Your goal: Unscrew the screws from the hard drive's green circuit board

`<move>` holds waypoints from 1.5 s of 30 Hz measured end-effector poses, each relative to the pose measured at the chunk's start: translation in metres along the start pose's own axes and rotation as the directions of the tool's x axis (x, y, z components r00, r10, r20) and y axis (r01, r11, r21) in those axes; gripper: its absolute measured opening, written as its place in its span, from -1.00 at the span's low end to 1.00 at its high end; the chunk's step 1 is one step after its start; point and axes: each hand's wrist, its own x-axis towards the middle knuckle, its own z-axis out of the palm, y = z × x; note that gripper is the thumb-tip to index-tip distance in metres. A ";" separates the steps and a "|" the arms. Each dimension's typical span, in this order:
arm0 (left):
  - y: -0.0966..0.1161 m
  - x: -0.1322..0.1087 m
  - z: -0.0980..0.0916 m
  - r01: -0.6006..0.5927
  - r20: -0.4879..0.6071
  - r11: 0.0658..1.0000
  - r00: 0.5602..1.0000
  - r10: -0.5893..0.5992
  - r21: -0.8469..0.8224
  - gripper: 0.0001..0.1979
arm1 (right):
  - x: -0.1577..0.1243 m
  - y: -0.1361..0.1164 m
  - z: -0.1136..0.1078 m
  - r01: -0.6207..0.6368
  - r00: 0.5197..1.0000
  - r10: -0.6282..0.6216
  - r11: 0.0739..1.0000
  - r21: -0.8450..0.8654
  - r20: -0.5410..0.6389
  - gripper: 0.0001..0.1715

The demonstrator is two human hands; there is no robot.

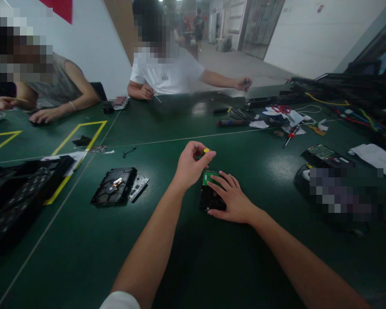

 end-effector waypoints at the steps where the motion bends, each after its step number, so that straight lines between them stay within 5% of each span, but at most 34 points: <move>1: 0.000 0.000 0.000 0.000 0.013 1.000 1.000 0.000 -0.012 -0.66 | 0.000 0.000 0.000 0.001 1.000 -0.001 1.000 0.000 -0.004 0.08; 10: 0.005 0.000 -0.002 0.007 0.049 0.999 0.999 -0.005 -0.040 -0.70 | 0.000 -0.001 -0.001 0.001 1.000 -0.001 1.000 -0.006 0.008 0.10; 20: 0.000 0.001 -0.002 -0.024 -0.059 0.991 0.998 0.032 0.128 -0.64 | 0.000 -0.003 -0.005 -0.002 1.000 0.002 1.000 0.000 0.002 0.08; 31: 0.002 0.000 -0.001 0.019 0.075 1.000 0.997 -0.017 -0.020 -0.69 | -0.001 0.000 -0.003 0.000 1.000 0.000 1.000 -0.001 0.005 0.09; 40: -0.002 0.001 -0.003 -0.050 0.005 0.976 0.999 0.050 0.214 -0.69 | -0.002 0.001 -0.003 0.005 1.000 -0.005 1.000 -0.002 -0.003 0.11; 45: -0.001 0.000 -0.001 -0.014 0.018 0.988 1.000 0.011 0.151 -0.65 | -0.002 0.001 -0.001 0.006 1.000 -0.006 1.000 -0.003 -0.002 0.12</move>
